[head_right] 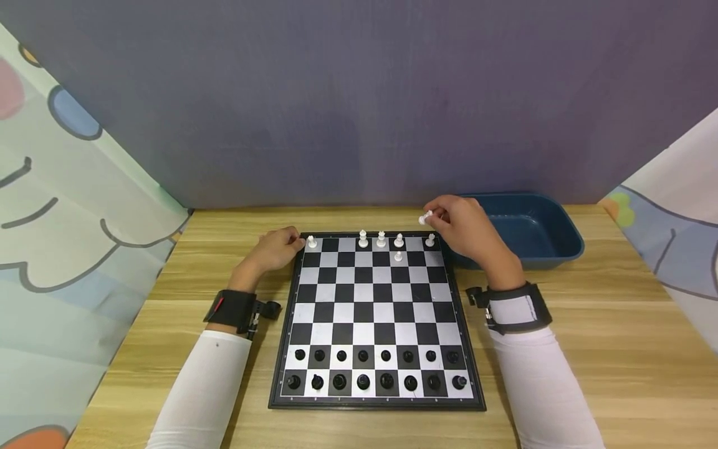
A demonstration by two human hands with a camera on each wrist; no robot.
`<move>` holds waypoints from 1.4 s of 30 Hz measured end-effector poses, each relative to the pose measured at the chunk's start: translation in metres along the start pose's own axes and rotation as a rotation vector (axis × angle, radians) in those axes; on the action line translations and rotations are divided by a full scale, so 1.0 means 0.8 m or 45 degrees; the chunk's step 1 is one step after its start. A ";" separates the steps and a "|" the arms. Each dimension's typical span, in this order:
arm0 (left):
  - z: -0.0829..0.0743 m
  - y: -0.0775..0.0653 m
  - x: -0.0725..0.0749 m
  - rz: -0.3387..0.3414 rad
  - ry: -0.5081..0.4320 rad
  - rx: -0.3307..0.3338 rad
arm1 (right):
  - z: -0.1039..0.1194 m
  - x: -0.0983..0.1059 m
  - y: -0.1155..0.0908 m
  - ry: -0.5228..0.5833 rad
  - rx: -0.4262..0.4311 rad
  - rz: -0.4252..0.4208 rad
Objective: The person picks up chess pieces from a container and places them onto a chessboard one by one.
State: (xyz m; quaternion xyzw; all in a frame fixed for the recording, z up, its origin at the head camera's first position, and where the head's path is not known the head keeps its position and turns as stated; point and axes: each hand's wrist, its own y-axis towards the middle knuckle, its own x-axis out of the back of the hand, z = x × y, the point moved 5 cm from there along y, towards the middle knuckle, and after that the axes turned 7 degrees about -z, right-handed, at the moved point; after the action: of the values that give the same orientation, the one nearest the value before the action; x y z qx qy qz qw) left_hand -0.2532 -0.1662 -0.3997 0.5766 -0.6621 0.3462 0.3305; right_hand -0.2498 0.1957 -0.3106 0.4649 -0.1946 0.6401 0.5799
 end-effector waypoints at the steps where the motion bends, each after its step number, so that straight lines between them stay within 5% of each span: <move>1: 0.000 0.001 0.000 0.000 0.001 -0.003 | 0.004 -0.001 0.000 0.003 0.018 -0.009; 7: -0.001 0.003 -0.001 0.002 0.006 -0.018 | 0.036 -0.005 0.001 0.040 0.146 -0.021; 21: -0.001 0.006 0.001 -0.013 0.021 -0.005 | 0.112 -0.054 0.034 0.100 0.241 0.199; 30: -0.002 0.008 0.000 -0.014 0.010 -0.004 | 0.131 -0.096 0.056 0.097 0.252 0.275; 42: -0.004 0.006 0.001 -0.018 0.017 0.004 | 0.143 -0.140 0.065 -0.111 0.282 0.392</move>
State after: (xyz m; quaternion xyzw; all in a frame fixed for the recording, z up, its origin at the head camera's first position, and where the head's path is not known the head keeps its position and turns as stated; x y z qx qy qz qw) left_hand -0.2581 -0.1637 -0.3976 0.5794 -0.6554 0.3486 0.3364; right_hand -0.2671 0.0296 -0.3311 0.5179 -0.2168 0.7179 0.4116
